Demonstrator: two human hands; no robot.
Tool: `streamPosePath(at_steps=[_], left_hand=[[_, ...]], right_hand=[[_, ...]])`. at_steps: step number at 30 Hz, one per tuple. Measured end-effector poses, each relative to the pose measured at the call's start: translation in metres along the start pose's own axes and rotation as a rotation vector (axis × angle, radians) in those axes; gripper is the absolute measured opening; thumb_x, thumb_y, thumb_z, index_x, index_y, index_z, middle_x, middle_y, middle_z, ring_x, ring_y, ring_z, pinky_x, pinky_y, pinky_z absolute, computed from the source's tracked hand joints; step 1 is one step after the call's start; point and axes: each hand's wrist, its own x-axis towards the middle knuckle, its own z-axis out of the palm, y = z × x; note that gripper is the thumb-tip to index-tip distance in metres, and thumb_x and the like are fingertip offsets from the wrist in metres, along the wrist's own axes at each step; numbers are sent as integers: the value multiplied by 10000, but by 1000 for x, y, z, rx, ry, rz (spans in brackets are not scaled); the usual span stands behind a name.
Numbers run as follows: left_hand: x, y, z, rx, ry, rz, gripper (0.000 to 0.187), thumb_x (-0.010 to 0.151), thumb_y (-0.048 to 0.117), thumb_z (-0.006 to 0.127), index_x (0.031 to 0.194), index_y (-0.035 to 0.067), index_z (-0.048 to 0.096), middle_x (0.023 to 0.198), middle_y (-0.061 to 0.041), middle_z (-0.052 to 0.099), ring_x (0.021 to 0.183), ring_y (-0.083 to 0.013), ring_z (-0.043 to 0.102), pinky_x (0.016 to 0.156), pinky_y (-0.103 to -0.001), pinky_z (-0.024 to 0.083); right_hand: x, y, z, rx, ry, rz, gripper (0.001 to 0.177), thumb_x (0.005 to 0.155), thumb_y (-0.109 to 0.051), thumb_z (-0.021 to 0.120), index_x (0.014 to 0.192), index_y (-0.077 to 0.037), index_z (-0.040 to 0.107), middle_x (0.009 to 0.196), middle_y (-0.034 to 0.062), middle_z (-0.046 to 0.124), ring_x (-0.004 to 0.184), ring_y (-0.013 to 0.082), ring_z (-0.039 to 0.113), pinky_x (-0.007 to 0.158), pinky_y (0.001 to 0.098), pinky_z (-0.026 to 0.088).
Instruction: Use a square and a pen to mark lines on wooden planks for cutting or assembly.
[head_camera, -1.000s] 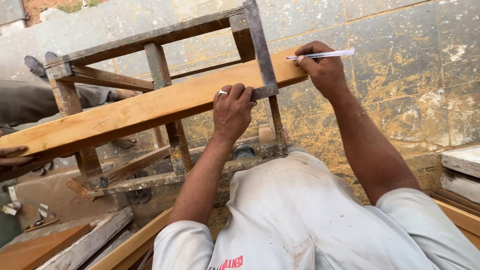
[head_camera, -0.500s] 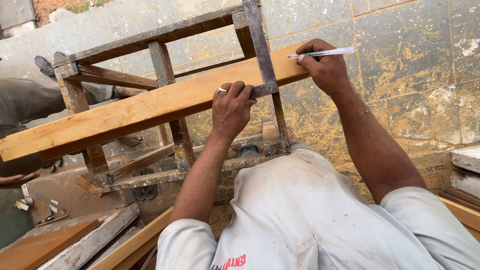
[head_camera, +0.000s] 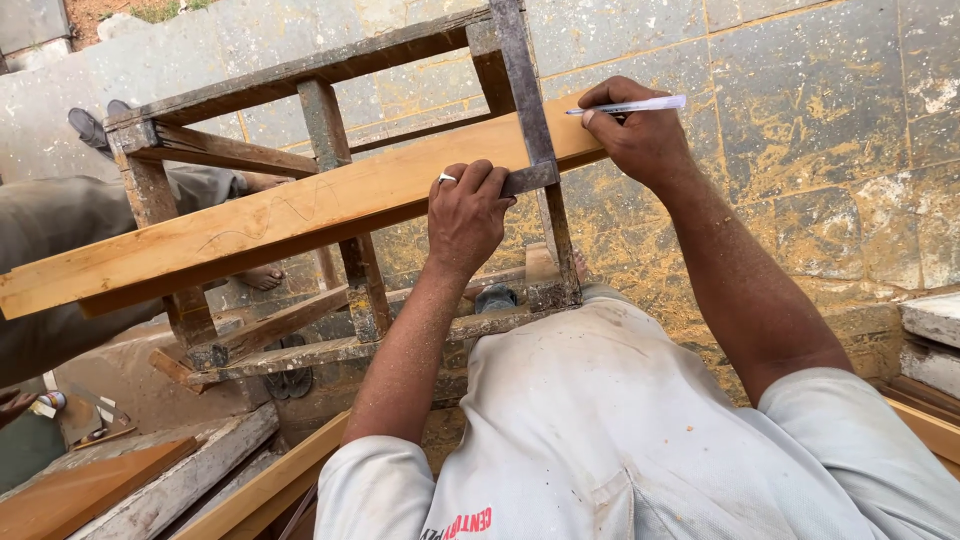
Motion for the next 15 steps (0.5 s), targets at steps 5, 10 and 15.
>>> streamPosePath(at_steps=[5, 10, 15], left_hand=[[-1, 0, 2, 3, 27, 6, 418, 870, 310, 814, 1209, 107, 674, 1172, -29, 615, 1157, -257, 574, 970, -457, 464], [0, 1, 1, -12, 11, -5, 422, 870, 290, 822, 1216, 102, 672, 1187, -34, 612, 1165, -257, 568, 974, -455, 462], [1, 2, 0, -15, 37, -9, 442, 832, 283, 847, 1200, 109, 674, 1192, -51, 608, 1170, -270, 559, 975, -458, 462]], right_hand=[[11, -8, 9, -46, -12, -71, 137, 1024, -112, 693, 1122, -20, 715, 1034, 140, 751, 959, 213, 745, 830, 354, 632], [21, -16, 17, -67, 10, -110, 154, 1020, -100, 682, 1135, -4, 720, 1049, 163, 765, 963, 231, 764, 836, 365, 644], [18, -23, 18, -164, -42, -76, 180, 1034, -126, 665, 1153, -4, 724, 1015, 158, 768, 875, 219, 760, 766, 353, 637]])
